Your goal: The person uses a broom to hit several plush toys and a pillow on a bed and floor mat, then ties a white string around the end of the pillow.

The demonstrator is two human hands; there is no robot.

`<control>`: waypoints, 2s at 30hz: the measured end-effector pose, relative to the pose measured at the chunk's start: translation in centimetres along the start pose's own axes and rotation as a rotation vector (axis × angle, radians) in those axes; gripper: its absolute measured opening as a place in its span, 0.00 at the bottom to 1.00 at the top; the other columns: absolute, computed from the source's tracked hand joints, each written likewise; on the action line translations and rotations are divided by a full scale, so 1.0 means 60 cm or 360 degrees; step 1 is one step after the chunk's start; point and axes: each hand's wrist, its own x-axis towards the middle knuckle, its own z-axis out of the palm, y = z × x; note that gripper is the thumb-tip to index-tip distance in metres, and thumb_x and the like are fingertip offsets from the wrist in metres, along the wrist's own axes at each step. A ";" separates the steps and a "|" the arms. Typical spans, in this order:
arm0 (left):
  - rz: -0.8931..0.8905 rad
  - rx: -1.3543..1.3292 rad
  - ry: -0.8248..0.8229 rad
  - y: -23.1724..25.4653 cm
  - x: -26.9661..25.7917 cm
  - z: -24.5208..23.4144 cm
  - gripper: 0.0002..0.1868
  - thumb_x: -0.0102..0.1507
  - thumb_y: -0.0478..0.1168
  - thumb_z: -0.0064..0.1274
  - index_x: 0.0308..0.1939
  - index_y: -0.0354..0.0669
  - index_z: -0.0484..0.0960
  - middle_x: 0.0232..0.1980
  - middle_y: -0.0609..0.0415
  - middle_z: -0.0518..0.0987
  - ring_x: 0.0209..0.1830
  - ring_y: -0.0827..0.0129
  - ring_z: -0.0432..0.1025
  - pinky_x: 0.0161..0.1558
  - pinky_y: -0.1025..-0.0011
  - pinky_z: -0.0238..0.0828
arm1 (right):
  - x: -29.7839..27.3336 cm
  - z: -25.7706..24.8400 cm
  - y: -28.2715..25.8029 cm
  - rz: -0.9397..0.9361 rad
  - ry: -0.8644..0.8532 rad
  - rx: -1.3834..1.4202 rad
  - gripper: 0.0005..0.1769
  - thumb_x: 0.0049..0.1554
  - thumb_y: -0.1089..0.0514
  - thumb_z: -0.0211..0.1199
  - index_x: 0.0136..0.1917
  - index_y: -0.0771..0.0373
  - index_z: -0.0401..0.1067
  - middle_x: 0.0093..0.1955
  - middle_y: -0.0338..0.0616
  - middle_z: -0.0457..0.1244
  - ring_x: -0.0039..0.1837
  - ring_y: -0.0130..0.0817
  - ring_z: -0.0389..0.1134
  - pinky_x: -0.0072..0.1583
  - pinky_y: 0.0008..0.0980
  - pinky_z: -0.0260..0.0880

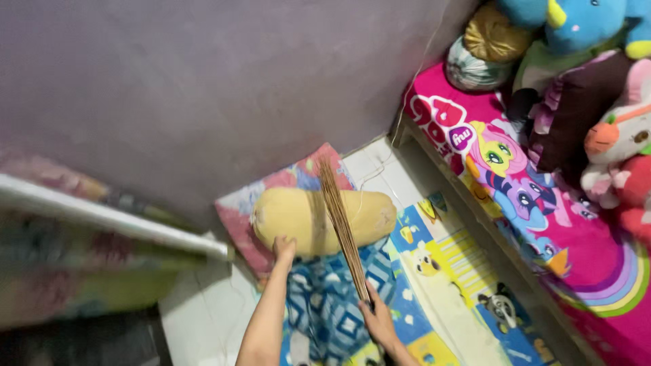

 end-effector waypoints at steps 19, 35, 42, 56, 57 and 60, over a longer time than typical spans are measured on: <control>0.0113 0.0503 -0.0173 -0.163 0.343 0.032 0.75 0.42 0.63 0.76 0.80 0.41 0.44 0.80 0.30 0.50 0.82 0.41 0.41 0.78 0.50 0.35 | -0.006 0.285 0.205 0.0639 0.0370 -0.0100 0.40 0.54 0.55 0.66 0.78 0.38 0.60 0.37 0.45 0.73 0.34 0.28 0.70 0.41 0.28 0.69; 0.0590 0.0364 0.0086 -0.158 0.296 0.076 0.28 0.55 0.60 0.66 0.44 0.39 0.87 0.42 0.39 0.86 0.42 0.49 0.79 0.51 0.56 0.72 | 0.030 0.291 0.252 0.0173 0.0457 0.0219 0.41 0.51 0.62 0.67 0.76 0.52 0.61 0.46 0.43 0.74 0.43 0.24 0.73 0.50 0.22 0.72; -0.0046 -0.1637 -0.0345 0.067 0.163 0.116 0.17 0.59 0.37 0.59 0.50 0.35 0.85 0.47 0.51 0.83 0.44 0.65 0.77 0.44 0.67 0.75 | 0.011 0.182 0.115 0.0035 0.0656 -0.0048 0.37 0.54 0.56 0.65 0.76 0.54 0.61 0.48 0.51 0.72 0.49 0.34 0.73 0.52 0.32 0.70; 0.0517 -0.1991 -0.0701 0.441 -0.135 -0.326 0.20 0.62 0.34 0.53 0.58 0.29 0.80 0.55 0.45 0.81 0.55 0.58 0.77 0.59 0.61 0.74 | -0.141 0.151 -0.080 -0.1037 0.0874 -0.0176 0.33 0.63 0.56 0.60 0.81 0.61 0.61 0.65 0.71 0.65 0.63 0.61 0.68 0.58 0.53 0.68; 0.0536 -0.1989 -0.0691 0.449 -0.148 -0.343 0.22 0.63 0.36 0.53 0.60 0.29 0.79 0.57 0.45 0.80 0.57 0.58 0.75 0.61 0.61 0.72 | -0.146 0.150 -0.081 -0.0595 0.0797 -0.0243 0.33 0.63 0.56 0.60 0.80 0.59 0.61 0.62 0.67 0.65 0.59 0.58 0.68 0.55 0.51 0.68; 0.0414 -0.2235 -0.1085 0.472 -0.210 -0.404 0.24 0.62 0.37 0.50 0.63 0.35 0.75 0.60 0.46 0.79 0.62 0.56 0.74 0.64 0.56 0.72 | -0.169 0.116 -0.076 0.0494 0.0497 -0.0380 0.33 0.61 0.55 0.61 0.78 0.55 0.63 0.52 0.58 0.64 0.50 0.48 0.65 0.49 0.44 0.66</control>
